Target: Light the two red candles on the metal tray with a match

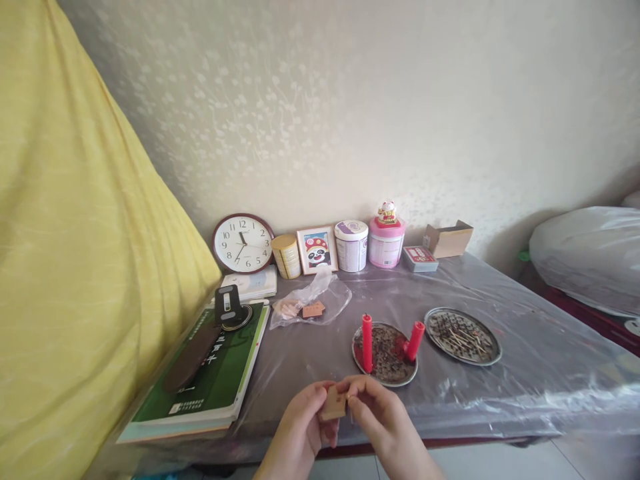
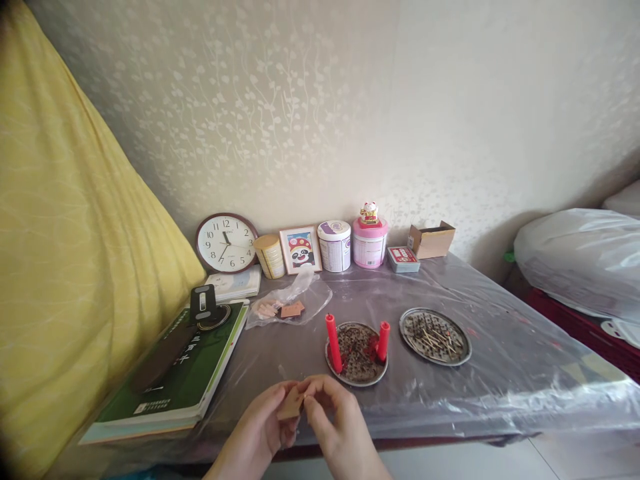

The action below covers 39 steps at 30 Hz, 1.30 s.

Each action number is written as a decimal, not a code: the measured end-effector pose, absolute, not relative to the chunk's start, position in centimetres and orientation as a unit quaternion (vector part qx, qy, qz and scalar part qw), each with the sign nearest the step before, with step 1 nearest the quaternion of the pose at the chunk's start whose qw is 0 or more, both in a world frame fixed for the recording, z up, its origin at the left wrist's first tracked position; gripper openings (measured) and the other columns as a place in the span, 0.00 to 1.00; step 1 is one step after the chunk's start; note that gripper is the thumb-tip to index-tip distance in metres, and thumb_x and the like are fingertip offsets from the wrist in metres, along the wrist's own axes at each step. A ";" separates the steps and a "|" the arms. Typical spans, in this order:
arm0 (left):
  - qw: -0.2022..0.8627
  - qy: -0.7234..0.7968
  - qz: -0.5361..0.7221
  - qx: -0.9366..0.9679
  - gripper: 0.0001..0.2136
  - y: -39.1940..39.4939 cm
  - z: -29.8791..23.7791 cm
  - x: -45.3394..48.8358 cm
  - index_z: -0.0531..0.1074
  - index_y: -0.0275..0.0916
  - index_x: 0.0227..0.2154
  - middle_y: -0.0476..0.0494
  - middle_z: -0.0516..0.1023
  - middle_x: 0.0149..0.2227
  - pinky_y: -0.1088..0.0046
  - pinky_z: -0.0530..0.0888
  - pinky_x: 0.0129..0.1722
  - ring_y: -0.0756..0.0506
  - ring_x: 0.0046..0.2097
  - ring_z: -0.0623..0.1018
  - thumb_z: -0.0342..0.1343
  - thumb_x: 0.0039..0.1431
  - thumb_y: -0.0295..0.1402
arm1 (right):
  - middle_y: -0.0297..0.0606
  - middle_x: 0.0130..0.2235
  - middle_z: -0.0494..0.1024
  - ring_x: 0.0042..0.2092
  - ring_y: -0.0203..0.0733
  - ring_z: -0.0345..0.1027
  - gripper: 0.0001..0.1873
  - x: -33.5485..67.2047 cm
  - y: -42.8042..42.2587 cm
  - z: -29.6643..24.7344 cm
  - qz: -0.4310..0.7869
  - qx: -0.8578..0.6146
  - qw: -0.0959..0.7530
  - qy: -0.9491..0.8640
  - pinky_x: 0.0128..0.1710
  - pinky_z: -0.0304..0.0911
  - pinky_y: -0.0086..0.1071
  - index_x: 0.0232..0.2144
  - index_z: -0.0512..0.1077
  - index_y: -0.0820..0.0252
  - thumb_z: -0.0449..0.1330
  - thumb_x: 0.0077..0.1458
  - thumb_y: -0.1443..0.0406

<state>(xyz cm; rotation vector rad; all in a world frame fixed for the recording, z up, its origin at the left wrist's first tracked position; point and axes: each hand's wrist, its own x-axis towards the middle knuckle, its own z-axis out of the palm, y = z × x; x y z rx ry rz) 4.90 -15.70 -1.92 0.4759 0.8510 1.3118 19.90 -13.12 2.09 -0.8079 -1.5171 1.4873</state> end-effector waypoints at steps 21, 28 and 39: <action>0.633 0.391 0.527 0.409 0.24 -15.0 -4.3 4.5 0.75 0.35 0.39 0.42 0.77 0.31 0.72 0.68 0.19 0.46 0.27 0.73 0.68 0.40 0.45 | 0.35 0.32 0.73 0.30 0.38 0.65 0.10 20.6 -12.6 2.8 0.651 -0.337 0.397 -0.552 0.32 0.61 0.29 0.27 0.68 0.59 0.56 0.56 0.60; 0.612 0.419 0.524 0.419 0.22 -14.9 -4.5 4.3 0.77 0.35 0.38 0.42 0.79 0.30 0.74 0.66 0.20 0.48 0.26 0.73 0.68 0.41 0.44 | 0.37 0.33 0.73 0.31 0.38 0.62 0.11 20.6 -12.6 2.6 0.634 -0.362 0.388 -0.562 0.32 0.59 0.30 0.26 0.67 0.60 0.56 0.55 0.60; 0.604 0.425 0.550 0.390 0.21 -15.1 -2.7 4.0 0.80 0.35 0.35 0.42 0.76 0.28 0.71 0.65 0.22 0.48 0.25 0.70 0.61 0.47 0.49 | 0.31 0.25 0.68 0.29 0.37 0.58 0.16 21.2 -11.8 2.3 0.581 -0.413 0.447 -0.541 0.30 0.55 0.29 0.25 0.68 0.60 0.58 0.54 0.53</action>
